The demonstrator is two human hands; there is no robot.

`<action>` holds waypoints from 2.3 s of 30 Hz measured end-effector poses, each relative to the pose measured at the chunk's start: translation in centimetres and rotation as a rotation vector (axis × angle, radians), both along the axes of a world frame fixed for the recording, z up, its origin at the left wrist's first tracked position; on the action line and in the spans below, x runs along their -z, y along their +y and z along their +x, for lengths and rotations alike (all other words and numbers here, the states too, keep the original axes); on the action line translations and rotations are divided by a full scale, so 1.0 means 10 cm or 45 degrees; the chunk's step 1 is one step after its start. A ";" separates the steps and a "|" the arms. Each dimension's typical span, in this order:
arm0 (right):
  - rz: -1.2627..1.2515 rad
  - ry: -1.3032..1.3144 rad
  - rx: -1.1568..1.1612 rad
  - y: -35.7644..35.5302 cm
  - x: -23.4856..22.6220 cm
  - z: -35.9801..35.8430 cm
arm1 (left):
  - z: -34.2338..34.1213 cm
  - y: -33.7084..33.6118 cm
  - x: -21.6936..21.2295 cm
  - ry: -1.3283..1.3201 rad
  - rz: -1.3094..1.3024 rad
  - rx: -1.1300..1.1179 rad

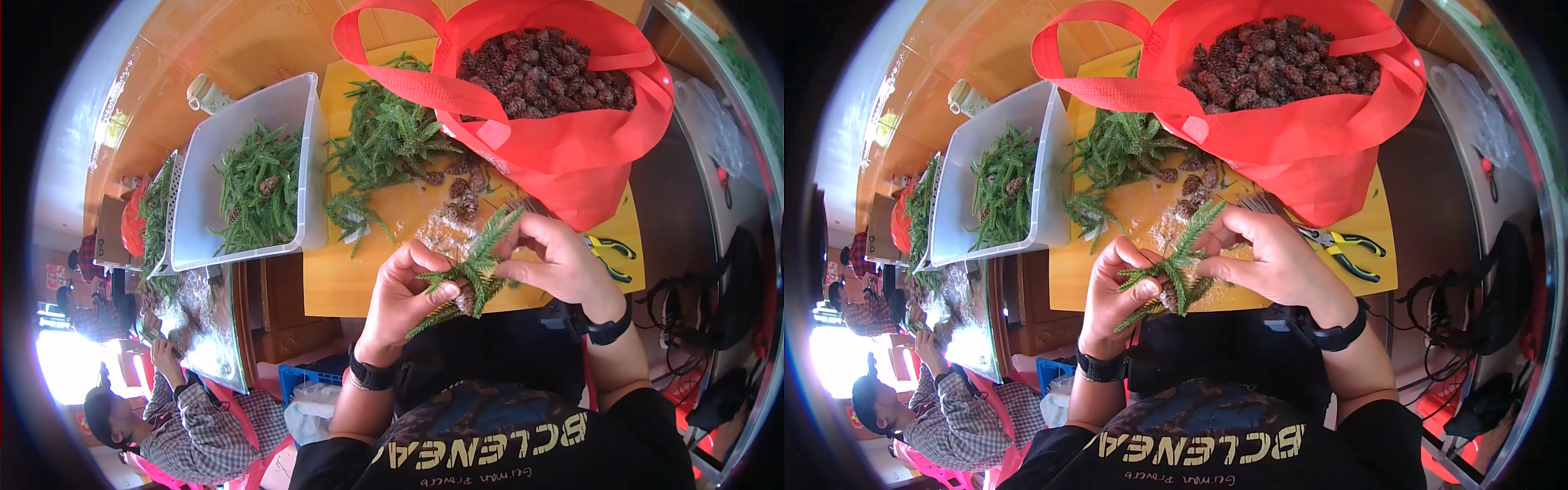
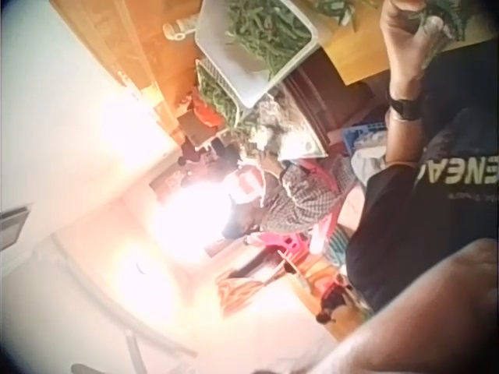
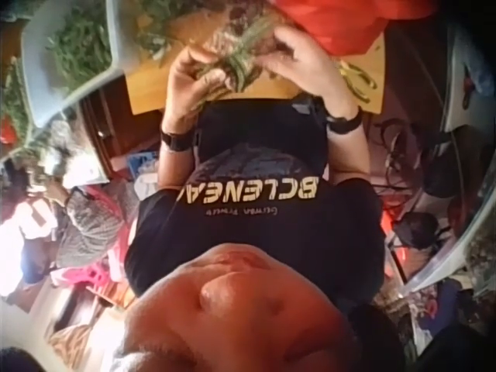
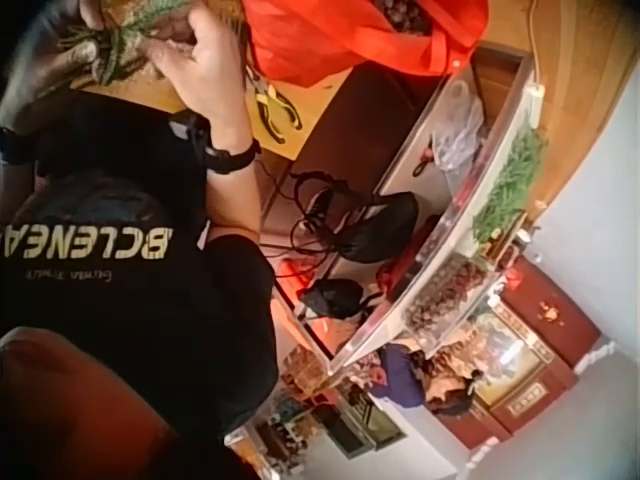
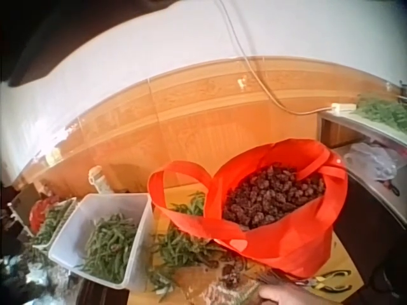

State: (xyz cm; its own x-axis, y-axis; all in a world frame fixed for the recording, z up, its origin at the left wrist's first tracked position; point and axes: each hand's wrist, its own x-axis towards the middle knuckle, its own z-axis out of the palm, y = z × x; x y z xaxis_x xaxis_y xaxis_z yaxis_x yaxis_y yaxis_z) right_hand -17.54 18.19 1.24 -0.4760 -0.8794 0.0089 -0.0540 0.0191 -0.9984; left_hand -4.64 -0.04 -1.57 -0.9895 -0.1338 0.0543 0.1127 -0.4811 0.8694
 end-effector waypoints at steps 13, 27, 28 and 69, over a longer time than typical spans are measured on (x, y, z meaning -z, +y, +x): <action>-0.083 -0.200 -0.094 0.11 -0.08 -0.02 | 0.00 0.14 -0.13 -0.016 -0.054 -0.110; -0.246 -0.311 0.009 0.08 0.08 0.02 | -0.01 0.29 -0.06 0.354 -0.574 -0.475; -0.246 -0.312 0.009 0.07 0.06 0.04 | -0.01 0.31 -0.07 0.353 -0.574 -0.476; -0.020 0.927 -0.134 -0.12 -0.42 -0.04 | 0.01 0.26 -0.20 0.376 -1.128 -0.478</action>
State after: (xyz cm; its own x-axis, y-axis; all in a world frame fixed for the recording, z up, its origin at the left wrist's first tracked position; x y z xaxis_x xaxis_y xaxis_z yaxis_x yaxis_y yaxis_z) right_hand -17.94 17.03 5.43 -0.2575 -0.9173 0.3037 -0.7043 -0.0370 -0.7090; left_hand -4.53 2.60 0.46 -0.8224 -0.2267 0.5218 0.3932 0.4364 0.8093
